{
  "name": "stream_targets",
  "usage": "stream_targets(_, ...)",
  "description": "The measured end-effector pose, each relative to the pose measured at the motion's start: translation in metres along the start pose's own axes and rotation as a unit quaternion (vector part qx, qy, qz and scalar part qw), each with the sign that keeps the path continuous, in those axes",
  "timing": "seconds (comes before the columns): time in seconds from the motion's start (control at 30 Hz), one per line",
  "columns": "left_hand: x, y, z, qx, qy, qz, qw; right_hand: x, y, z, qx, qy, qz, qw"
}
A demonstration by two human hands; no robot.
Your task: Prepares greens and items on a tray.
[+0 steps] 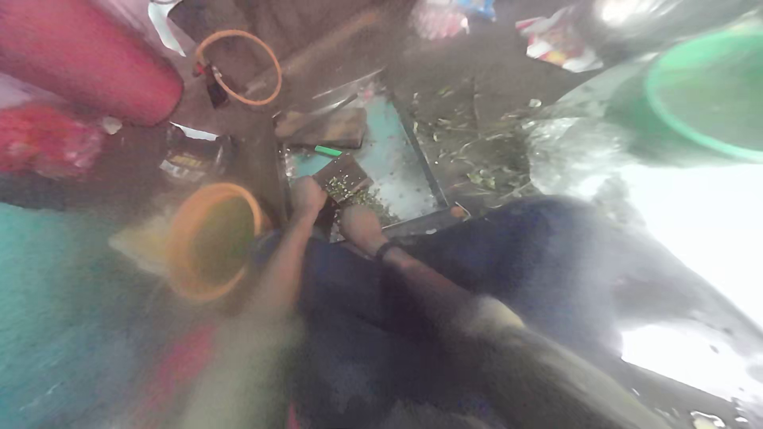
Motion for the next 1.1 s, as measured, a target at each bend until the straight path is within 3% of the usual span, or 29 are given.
stream_targets(0.27, 0.006, 0.005, 0.005, 0.002, -0.005, -0.021, 1.000, -0.014, -0.022, 0.011, -0.056, -0.001, 0.002, 0.998)
stream_targets(0.43, -0.017, 0.005, 0.000, -0.037, -0.024, 0.011, 0.999, -0.014, -0.014, -0.007, -0.026, -0.007, -0.011, 1.000)
stream_targets(0.67, -0.009, 0.007, 0.007, -0.030, -0.014, 0.021, 0.999, 0.004, 0.002, -0.005, -0.003, -0.002, 0.003, 1.000)
stream_targets(0.87, -0.005, -0.007, -0.004, 0.027, -0.004, -0.025, 0.999, -0.011, -0.016, 0.008, -0.046, -0.015, -0.003, 0.999)
stream_targets(1.1, -0.014, 0.008, 0.005, -0.047, -0.017, 0.007, 0.999, -0.010, -0.008, -0.006, -0.049, -0.024, -0.020, 0.998)
Point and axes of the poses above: each hand's wrist, its own x-axis away from the middle knuckle, its own z-axis out of the back of the hand, y = z × x, the point moved 4 cm from there along -x, towards the middle knuckle, and after that the axes turned 3 degrees about -y, right-handed, at the moved point
